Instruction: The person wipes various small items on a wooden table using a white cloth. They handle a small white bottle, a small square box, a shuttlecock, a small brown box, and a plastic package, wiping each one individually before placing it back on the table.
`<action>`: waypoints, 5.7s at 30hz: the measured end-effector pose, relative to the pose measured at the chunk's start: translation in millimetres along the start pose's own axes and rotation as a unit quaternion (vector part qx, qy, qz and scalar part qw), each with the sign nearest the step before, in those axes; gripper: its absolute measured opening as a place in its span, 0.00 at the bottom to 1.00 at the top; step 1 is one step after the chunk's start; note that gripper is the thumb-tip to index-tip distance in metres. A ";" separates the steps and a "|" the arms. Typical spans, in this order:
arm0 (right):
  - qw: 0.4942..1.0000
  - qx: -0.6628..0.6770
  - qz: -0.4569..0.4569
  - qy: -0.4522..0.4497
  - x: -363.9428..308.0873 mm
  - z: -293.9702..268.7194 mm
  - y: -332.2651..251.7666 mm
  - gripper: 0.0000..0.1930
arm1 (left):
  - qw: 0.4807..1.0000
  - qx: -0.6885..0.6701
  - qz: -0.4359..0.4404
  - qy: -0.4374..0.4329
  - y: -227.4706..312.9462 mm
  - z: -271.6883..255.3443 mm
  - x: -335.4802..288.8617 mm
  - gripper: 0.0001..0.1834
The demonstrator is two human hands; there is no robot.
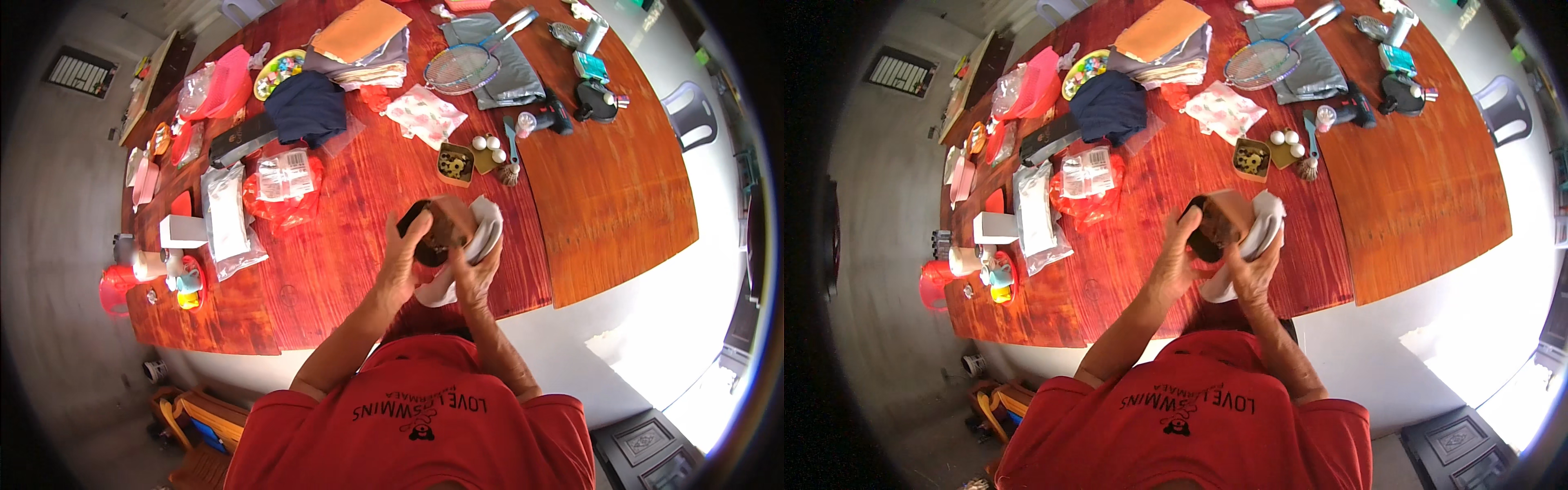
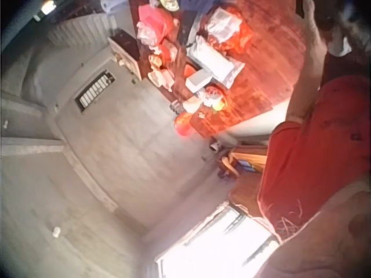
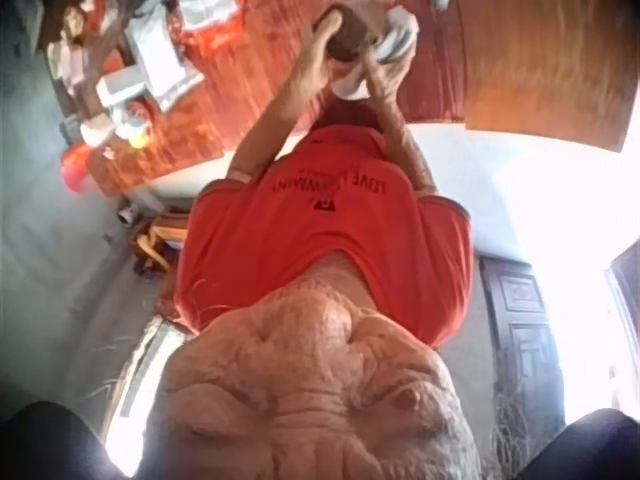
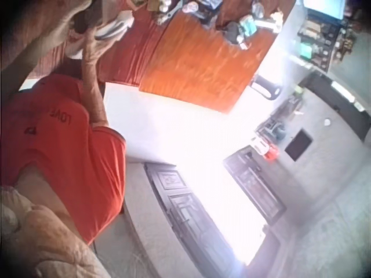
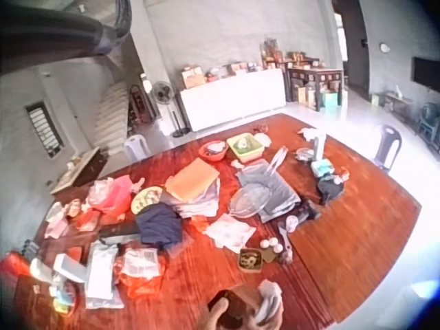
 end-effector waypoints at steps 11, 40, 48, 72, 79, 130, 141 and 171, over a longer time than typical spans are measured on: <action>0.988 0.071 0.000 -0.135 -44.0 14.4 -21.7 0.26 | 0.984 0.034 0.171 0.028 17.3 -9.1 -1.7 0.42; 0.941 0.252 -0.017 -0.224 -28.1 50.3 -93.7 0.21 | 0.929 -0.076 0.311 -0.187 102.2 -61.0 -59.7 0.49; 0.916 -0.025 -0.284 -0.283 -18.7 69.6 -158.5 0.16 | 0.914 0.156 0.341 -0.152 100.3 -38.2 -89.7 0.58; 0.964 0.199 0.030 -0.172 22.7 27.3 -87.9 0.09 | 0.927 0.034 0.283 -0.242 83.4 -14.9 -81.6 0.56; 0.969 0.074 -0.211 -0.107 -18.2 44.4 -125.4 0.12 | 0.938 -0.090 0.258 -0.214 92.9 -17.5 -78.2 0.48; 0.877 -0.099 -0.256 -0.394 -84.1 45.9 -157.4 0.21 | 0.898 -0.252 0.256 -0.255 111.8 -37.0 -84.0 0.47; 0.939 -0.107 -0.269 -0.187 -45.6 50.8 -166.8 0.30 | 0.925 -0.201 0.219 -0.235 78.2 -12.8 -85.1 0.49; 0.956 -0.003 -0.049 -0.288 -5.6 62.5 -86.6 0.17 | 0.916 0.134 0.332 -0.179 74.5 2.4 -104.6 0.56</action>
Point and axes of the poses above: each hand's wrist, its own x-axis towards the middle knuckle, its own z-axis out of the palm, y = z × x, the point moved 7 cm from there along x, towards the middle knuckle, and after that the axes turned 11 degrees about x, right-handed, at the moved point
